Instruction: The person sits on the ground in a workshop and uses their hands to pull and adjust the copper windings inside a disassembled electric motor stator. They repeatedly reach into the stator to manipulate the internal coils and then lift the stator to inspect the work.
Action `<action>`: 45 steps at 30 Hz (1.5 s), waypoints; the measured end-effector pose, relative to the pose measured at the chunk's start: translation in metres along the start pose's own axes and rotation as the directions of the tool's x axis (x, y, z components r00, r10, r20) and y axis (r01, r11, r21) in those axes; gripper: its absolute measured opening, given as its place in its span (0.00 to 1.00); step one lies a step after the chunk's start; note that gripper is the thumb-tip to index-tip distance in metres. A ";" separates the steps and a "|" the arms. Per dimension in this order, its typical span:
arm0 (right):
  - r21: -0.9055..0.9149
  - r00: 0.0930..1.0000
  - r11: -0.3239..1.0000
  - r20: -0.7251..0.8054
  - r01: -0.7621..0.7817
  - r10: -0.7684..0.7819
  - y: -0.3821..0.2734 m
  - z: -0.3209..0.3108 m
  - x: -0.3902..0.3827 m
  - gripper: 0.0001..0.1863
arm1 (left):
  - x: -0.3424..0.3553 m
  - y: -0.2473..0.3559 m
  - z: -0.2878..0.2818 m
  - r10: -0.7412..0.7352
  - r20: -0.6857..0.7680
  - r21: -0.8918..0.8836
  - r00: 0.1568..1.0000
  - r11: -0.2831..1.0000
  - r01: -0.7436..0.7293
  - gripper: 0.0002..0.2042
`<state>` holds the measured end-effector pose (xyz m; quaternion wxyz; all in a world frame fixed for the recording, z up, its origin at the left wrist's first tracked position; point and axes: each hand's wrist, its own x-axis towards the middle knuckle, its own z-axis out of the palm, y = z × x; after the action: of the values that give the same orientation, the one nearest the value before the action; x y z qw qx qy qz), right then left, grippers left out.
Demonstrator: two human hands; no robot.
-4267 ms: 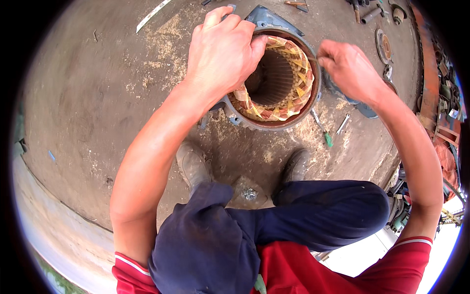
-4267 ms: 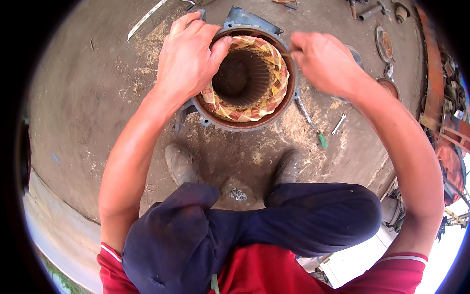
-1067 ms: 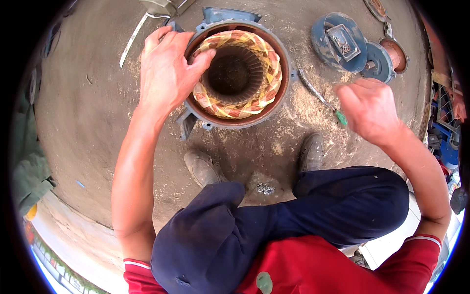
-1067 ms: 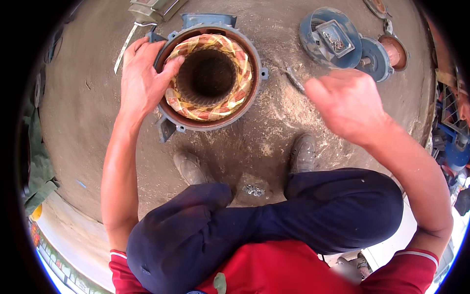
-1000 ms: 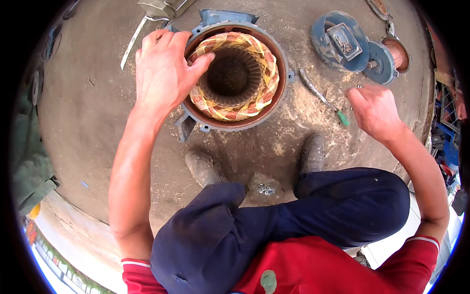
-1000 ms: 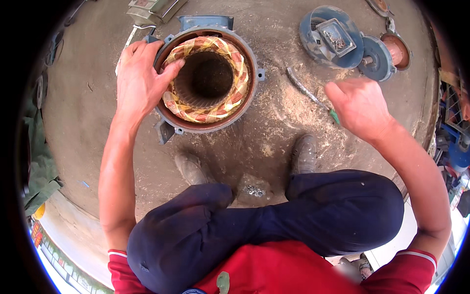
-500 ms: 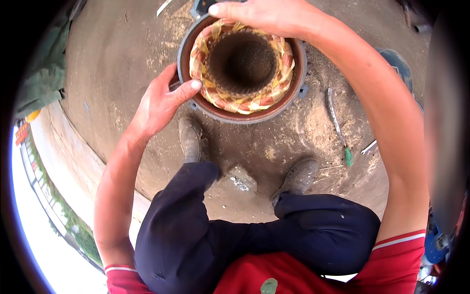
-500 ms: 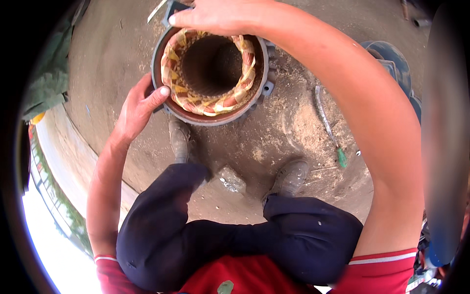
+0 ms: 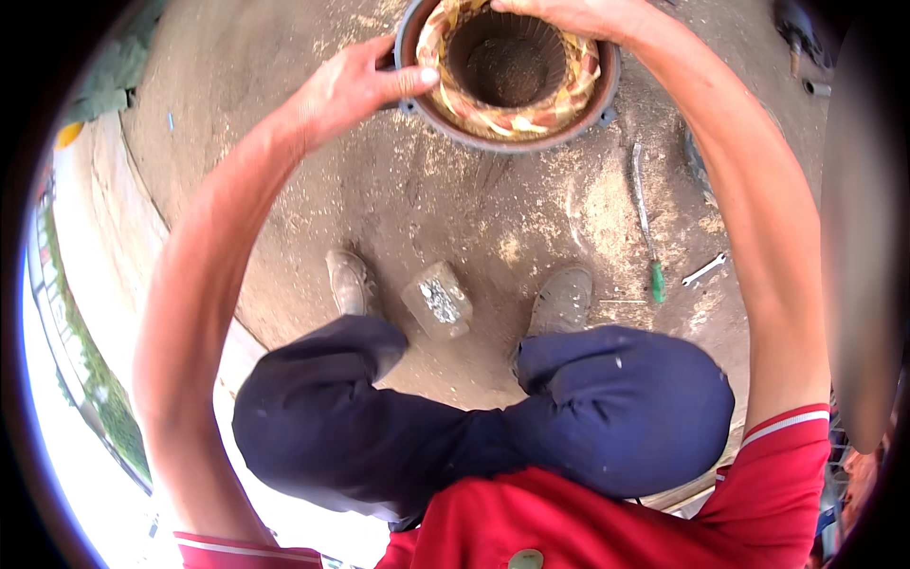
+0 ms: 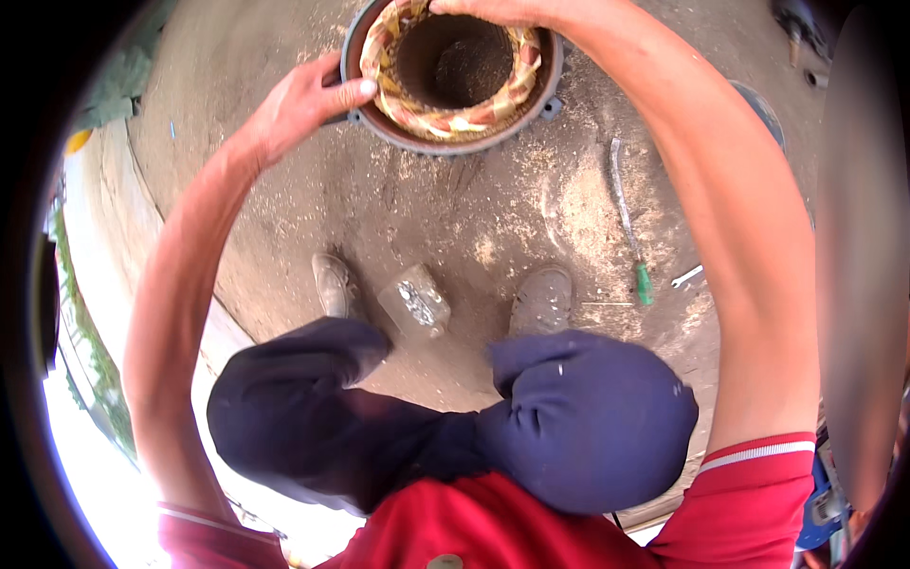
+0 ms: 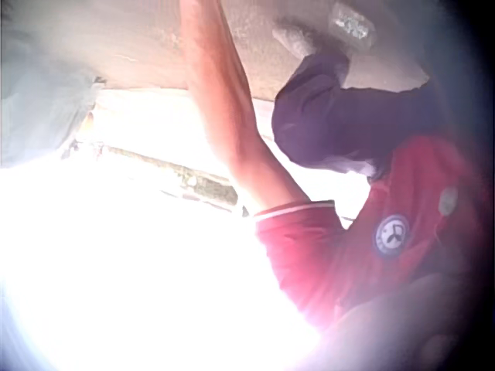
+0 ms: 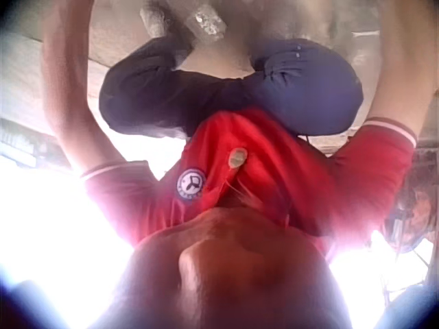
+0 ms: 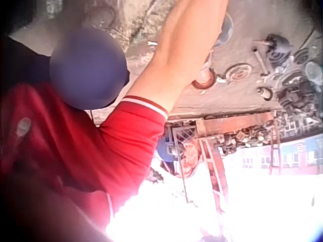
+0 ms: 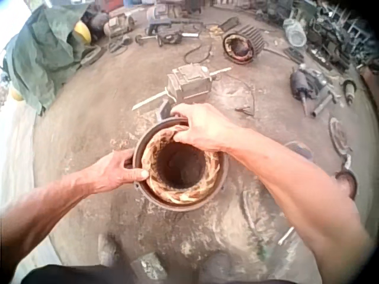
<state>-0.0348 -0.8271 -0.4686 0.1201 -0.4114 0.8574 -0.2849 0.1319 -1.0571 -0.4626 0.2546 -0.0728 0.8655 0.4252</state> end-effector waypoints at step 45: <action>0.806 0.612 0.342 0.030 -0.482 0.791 -0.122 0.040 -0.437 0.37 | -0.041 0.086 0.168 -0.018 0.283 -0.092 0.959 0.995 0.046 0.37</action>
<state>0.3368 -0.5653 -0.4418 0.2184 0.1167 0.7531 -0.6095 0.2013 -0.8774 -0.4675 0.3782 -0.0380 0.7973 0.4689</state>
